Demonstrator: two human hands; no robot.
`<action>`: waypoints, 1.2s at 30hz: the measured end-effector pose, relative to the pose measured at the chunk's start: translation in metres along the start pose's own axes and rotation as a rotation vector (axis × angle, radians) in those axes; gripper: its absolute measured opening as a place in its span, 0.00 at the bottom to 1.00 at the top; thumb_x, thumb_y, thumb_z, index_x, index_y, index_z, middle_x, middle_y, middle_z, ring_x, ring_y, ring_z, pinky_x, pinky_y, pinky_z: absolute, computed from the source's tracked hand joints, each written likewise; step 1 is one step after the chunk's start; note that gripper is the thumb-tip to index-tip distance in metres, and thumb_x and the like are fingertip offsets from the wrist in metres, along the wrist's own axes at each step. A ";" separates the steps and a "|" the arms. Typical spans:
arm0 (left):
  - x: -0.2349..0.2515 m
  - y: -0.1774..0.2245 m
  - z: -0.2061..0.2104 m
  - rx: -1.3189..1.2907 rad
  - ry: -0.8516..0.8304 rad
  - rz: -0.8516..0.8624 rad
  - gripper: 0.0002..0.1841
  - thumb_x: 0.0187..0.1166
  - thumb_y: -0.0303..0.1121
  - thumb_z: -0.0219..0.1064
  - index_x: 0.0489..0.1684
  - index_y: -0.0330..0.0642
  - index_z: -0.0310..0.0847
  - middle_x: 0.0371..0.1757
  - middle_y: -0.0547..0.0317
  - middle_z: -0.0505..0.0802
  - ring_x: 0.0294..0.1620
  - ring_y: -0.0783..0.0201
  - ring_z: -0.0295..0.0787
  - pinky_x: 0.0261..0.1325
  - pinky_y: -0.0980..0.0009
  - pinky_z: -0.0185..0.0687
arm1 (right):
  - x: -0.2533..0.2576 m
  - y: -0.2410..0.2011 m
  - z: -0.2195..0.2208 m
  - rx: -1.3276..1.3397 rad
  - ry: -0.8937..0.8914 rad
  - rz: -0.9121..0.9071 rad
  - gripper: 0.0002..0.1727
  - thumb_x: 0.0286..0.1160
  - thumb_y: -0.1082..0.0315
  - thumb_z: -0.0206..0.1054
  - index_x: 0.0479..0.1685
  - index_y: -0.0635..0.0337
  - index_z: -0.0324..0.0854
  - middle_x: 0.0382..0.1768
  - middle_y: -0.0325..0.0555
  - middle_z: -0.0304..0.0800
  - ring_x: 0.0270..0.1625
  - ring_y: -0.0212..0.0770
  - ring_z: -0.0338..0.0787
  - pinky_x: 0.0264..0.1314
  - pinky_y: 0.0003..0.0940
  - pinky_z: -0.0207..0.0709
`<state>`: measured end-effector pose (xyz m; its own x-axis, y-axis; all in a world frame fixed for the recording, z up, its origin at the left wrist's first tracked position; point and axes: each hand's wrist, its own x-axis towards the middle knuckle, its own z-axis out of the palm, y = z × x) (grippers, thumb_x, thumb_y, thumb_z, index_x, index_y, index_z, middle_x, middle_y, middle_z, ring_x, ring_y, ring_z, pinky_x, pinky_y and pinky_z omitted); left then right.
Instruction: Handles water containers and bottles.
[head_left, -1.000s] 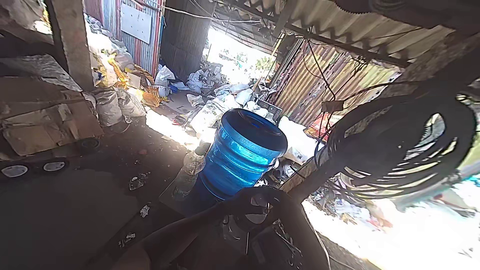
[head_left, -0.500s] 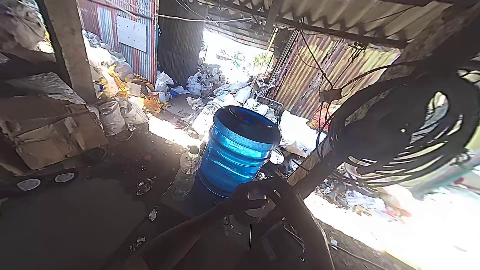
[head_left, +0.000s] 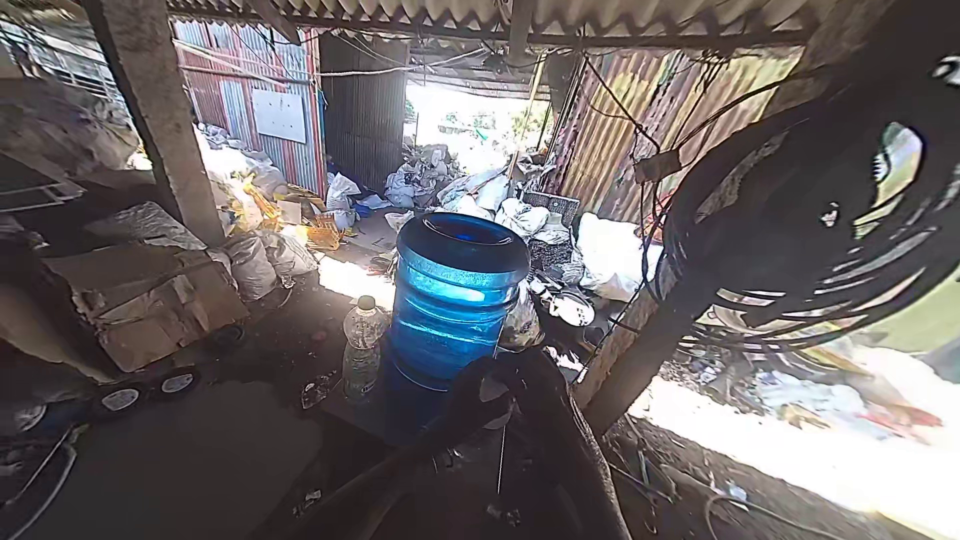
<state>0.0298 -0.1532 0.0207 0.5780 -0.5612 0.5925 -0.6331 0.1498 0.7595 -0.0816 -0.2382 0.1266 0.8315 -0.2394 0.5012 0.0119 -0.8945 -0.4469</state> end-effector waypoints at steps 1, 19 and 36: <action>0.000 -0.001 0.001 -0.008 0.017 0.009 0.28 0.74 0.43 0.71 0.64 0.27 0.82 0.64 0.41 0.91 0.69 0.56 0.86 0.77 0.58 0.75 | 0.000 0.001 -0.001 -0.003 -0.009 -0.012 0.15 0.80 0.63 0.69 0.50 0.68 0.91 0.49 0.64 0.90 0.56 0.60 0.89 0.66 0.52 0.78; 0.003 0.012 -0.006 0.032 -0.012 -0.061 0.30 0.74 0.37 0.71 0.70 0.22 0.78 0.68 0.35 0.88 0.74 0.52 0.84 0.82 0.60 0.70 | 0.017 0.004 0.020 -0.344 -0.032 -0.091 0.10 0.81 0.72 0.64 0.40 0.69 0.90 0.43 0.62 0.90 0.54 0.61 0.91 0.58 0.52 0.84; 0.011 0.017 -0.038 -0.069 -0.163 -0.143 0.32 0.77 0.44 0.70 0.72 0.25 0.77 0.70 0.36 0.87 0.75 0.48 0.81 0.81 0.56 0.69 | 0.027 0.010 0.064 -0.274 0.320 -0.062 0.18 0.82 0.62 0.64 0.35 0.68 0.92 0.37 0.59 0.92 0.47 0.58 0.93 0.54 0.51 0.85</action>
<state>0.0452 -0.1261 0.0506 0.5649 -0.7038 0.4308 -0.5109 0.1117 0.8523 -0.0233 -0.2299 0.0882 0.6188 -0.2487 0.7451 -0.1279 -0.9678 -0.2168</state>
